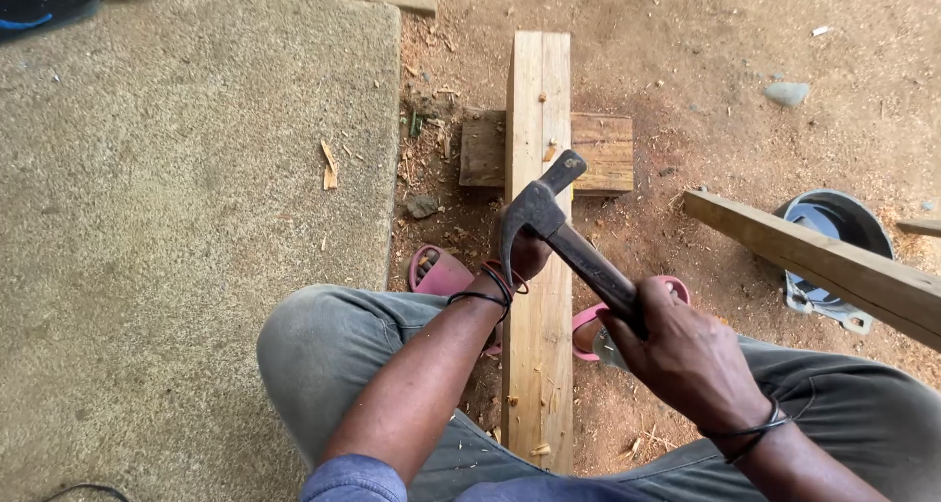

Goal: Using a hammer and chisel to clean out a mortise and fit wooden pieces in a beam.

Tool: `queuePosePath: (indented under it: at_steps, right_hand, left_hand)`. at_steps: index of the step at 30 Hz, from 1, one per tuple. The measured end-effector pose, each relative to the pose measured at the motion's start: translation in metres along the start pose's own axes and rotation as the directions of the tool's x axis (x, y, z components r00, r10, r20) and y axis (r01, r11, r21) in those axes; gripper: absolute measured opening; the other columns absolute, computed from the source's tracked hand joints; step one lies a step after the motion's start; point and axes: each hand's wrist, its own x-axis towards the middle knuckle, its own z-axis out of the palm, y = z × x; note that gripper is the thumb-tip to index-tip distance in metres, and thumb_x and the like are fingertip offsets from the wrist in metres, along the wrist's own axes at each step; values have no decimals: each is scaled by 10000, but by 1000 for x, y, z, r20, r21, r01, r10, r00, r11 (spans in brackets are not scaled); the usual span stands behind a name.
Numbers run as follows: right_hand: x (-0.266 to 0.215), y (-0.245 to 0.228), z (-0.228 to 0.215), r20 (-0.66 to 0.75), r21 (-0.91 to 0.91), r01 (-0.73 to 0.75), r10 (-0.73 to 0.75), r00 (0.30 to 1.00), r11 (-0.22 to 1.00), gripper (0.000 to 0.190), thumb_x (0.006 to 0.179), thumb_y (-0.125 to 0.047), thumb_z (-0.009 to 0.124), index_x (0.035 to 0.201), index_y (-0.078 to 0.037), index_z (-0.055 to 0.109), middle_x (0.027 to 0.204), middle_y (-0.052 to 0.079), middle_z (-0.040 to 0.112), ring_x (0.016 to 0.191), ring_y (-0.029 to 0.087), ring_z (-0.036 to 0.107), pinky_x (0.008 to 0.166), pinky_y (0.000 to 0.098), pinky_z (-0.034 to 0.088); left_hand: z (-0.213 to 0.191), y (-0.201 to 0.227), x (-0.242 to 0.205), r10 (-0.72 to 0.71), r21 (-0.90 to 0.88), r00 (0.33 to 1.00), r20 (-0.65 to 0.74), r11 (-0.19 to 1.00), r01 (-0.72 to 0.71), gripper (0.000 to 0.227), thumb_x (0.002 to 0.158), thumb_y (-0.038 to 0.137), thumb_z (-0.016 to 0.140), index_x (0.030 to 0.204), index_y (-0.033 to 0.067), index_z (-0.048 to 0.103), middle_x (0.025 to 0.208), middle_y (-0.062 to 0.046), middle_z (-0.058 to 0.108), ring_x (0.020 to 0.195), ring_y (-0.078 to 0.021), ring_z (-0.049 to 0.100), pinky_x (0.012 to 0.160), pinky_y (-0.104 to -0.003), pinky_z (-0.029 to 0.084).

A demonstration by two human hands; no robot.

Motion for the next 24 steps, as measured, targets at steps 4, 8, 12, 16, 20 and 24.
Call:
queuePosePath:
  at_steps: [4,8,12,16,20,24]
  right_hand:
    - [-8,6,5,-40,59,38,-35,999,998,408,872,-443,701,1019,-92,556,733,199,687,698,446,694,589,527,525]
    - [-26,7,5,-45,176,-64,73,996,982,410,888,-448,730,1013,-83,590,692,209,675,674,424,696,586,512,514]
    - [-38,18,1,-137,231,-61,95,986,971,415,855,-417,729,1057,-74,612,653,181,665,614,381,696,571,480,521]
    - [-43,25,-2,-183,203,-59,97,978,977,429,849,-419,738,1068,-69,620,662,181,659,626,390,682,573,484,512]
    - [-45,19,-12,-153,164,-86,111,982,983,438,871,-457,762,1036,-75,626,654,179,658,646,386,685,592,487,510]
    - [-50,14,-22,-164,149,-38,62,984,988,464,845,-465,763,1064,-80,624,645,164,660,638,372,691,583,481,512]
  left_hand:
    - [10,-36,18,73,-61,997,13,996,-72,73,847,156,706,888,96,706,799,-53,710,769,-194,741,688,-325,593]
    - [16,-56,14,-378,-434,917,123,811,393,154,907,214,708,778,130,712,707,-39,719,662,-138,714,624,-330,610]
    - [3,39,-10,-128,-60,965,227,988,145,183,838,169,762,707,102,653,636,-15,640,616,-118,645,586,-305,562]
    - [-14,19,5,-218,-204,962,162,947,249,151,833,136,737,720,98,643,651,-6,648,616,-106,639,589,-297,557]
    - [-6,-3,-4,-306,-397,948,89,862,316,121,851,65,679,749,88,617,682,4,645,627,-86,622,594,-285,541]
    - [-9,16,-5,-237,-299,960,151,914,273,208,954,64,724,768,72,631,701,-4,666,660,-78,609,605,-281,517]
